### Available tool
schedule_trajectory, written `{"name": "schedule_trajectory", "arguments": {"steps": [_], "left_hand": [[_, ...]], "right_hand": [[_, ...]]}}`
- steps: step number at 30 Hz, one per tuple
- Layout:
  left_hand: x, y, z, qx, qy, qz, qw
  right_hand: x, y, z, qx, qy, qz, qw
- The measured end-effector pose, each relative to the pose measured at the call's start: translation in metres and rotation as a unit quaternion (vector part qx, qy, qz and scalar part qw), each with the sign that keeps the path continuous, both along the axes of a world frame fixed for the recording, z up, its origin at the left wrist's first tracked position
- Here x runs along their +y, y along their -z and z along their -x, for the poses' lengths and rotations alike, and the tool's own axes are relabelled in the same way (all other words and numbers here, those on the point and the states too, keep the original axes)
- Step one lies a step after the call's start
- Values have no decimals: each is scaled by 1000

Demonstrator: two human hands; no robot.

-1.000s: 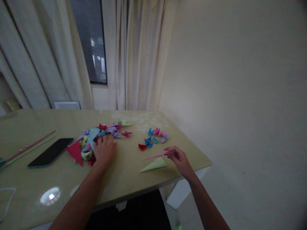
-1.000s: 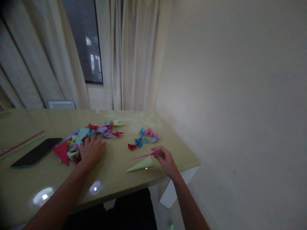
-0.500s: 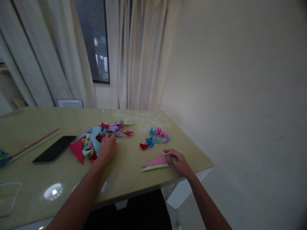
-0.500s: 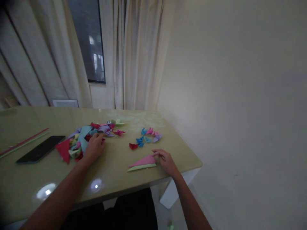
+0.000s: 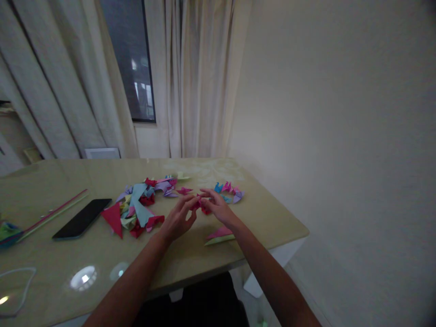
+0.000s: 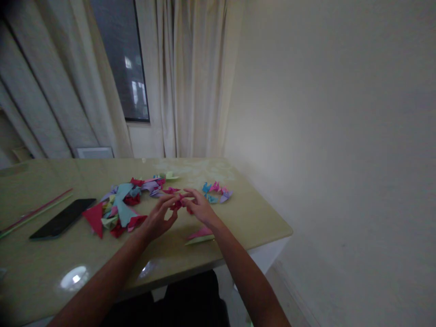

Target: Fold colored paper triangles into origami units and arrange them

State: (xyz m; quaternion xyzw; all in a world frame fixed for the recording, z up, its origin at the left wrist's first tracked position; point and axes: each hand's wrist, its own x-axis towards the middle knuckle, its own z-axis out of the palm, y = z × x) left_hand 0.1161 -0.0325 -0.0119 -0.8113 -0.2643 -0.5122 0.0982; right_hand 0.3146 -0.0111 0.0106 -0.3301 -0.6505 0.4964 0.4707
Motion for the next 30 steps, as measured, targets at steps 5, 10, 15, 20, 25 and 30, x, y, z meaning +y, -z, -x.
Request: {"name": "schedule_trajectory", "arguments": {"steps": [5,10,15,20,25,30], "left_hand": [[3,2,-1,23,-40,8,999],[9,4,27,92,-388,163,902],[6,5,55,169,-526,302,777],[5,-4,53,179,-482,325,794],[9,-2,64,126,-500,303,801],[18,8,82,80,-485,317,811]], "right_hand": [[9,7,1,20,20,-11,1000],[7,17,-63,18,226,-81,971],[1,32,-133,-42,404,-138,903],[-6,47,-141,-70,427,-125,893],[-5,49,-131,-140,324,-109,929],[-6,49,-128,-185,259,-109,942]]}}
